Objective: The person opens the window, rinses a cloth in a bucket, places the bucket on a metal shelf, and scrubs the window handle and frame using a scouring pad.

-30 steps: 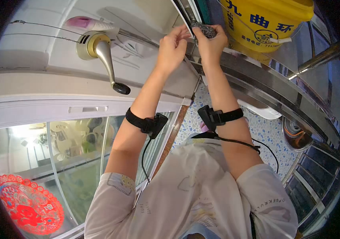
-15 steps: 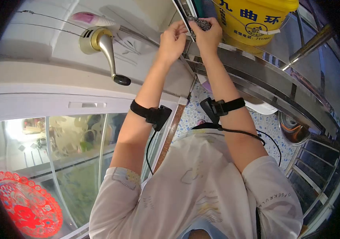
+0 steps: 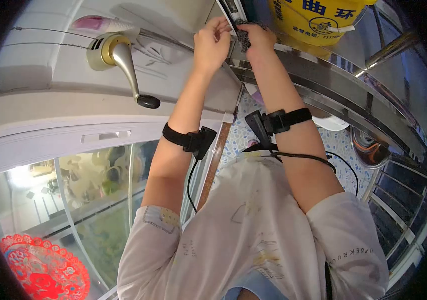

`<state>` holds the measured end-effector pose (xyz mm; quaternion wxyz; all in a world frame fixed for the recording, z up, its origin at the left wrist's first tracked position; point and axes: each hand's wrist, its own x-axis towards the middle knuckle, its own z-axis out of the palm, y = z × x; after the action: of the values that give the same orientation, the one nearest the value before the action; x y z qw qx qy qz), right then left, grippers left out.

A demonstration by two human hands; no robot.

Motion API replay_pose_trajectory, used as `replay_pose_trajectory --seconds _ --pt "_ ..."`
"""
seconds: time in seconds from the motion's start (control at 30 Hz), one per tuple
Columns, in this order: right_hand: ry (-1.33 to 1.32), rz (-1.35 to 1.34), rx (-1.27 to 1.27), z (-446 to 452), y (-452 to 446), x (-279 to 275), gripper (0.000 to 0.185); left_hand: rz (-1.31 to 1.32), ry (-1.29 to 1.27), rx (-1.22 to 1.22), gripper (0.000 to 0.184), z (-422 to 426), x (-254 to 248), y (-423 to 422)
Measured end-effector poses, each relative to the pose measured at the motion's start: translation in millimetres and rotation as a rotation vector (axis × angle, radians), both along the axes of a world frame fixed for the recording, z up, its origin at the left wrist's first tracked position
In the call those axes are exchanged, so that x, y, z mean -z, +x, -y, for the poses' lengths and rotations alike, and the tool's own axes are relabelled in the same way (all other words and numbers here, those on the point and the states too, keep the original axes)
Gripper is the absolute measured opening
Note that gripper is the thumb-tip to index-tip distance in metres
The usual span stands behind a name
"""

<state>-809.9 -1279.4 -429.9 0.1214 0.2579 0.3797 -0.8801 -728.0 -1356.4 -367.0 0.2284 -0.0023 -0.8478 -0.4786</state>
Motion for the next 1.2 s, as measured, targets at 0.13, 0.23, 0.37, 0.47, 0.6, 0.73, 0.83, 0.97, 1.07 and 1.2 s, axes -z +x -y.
replay_pose_trajectory --seconds 0.13,0.23,0.37,0.47,0.6,0.73,0.83,0.97,1.07,1.2 --pt "0.301 -0.324 0.091 3.3 12.6 5.2 0.036 0.009 0.028 0.016 0.037 -0.6 0.1 2.8" --pt "0.459 -0.454 0.103 -4.4 19.8 -0.7 0.043 0.017 0.017 0.025 0.038 -3.2 -2.1 3.0" --pt "0.643 -0.657 0.099 -19.2 34.2 -17.6 0.039 0.022 0.019 0.021 0.038 -4.8 -0.9 4.5" --pt "0.875 -0.769 0.168 -22.2 33.4 -26.7 0.033 0.054 -0.018 0.012 0.038 -3.0 -2.3 5.4" --pt "0.989 -0.882 0.143 -31.3 31.7 -27.5 0.03 0.023 0.012 0.045 0.039 -3.4 -1.9 5.5" --pt "1.068 -0.938 0.113 -30.7 29.0 -27.9 0.027 0.033 0.036 0.041 0.04 -4.8 -2.5 7.6" --pt "1.048 -0.947 0.203 -24.5 31.0 -38.2 0.024 0.03 0.01 0.05 0.041 -3.1 -2.4 6.6" --pt "0.989 -0.904 0.27 -19.0 34.5 -38.4 0.024 0.026 0.0 0.056 0.042 -3.2 -3.8 9.4" --pt "1.0 -0.792 0.176 -18.5 32.9 -43.2 0.024 0.05 -0.06 0.034 0.043 -3.4 -6.5 12.3" --pt "1.064 -0.725 0.182 -15.4 30.9 -42.2 0.027 0.032 0.012 0.052 0.046 1.3 2.3 6.1"
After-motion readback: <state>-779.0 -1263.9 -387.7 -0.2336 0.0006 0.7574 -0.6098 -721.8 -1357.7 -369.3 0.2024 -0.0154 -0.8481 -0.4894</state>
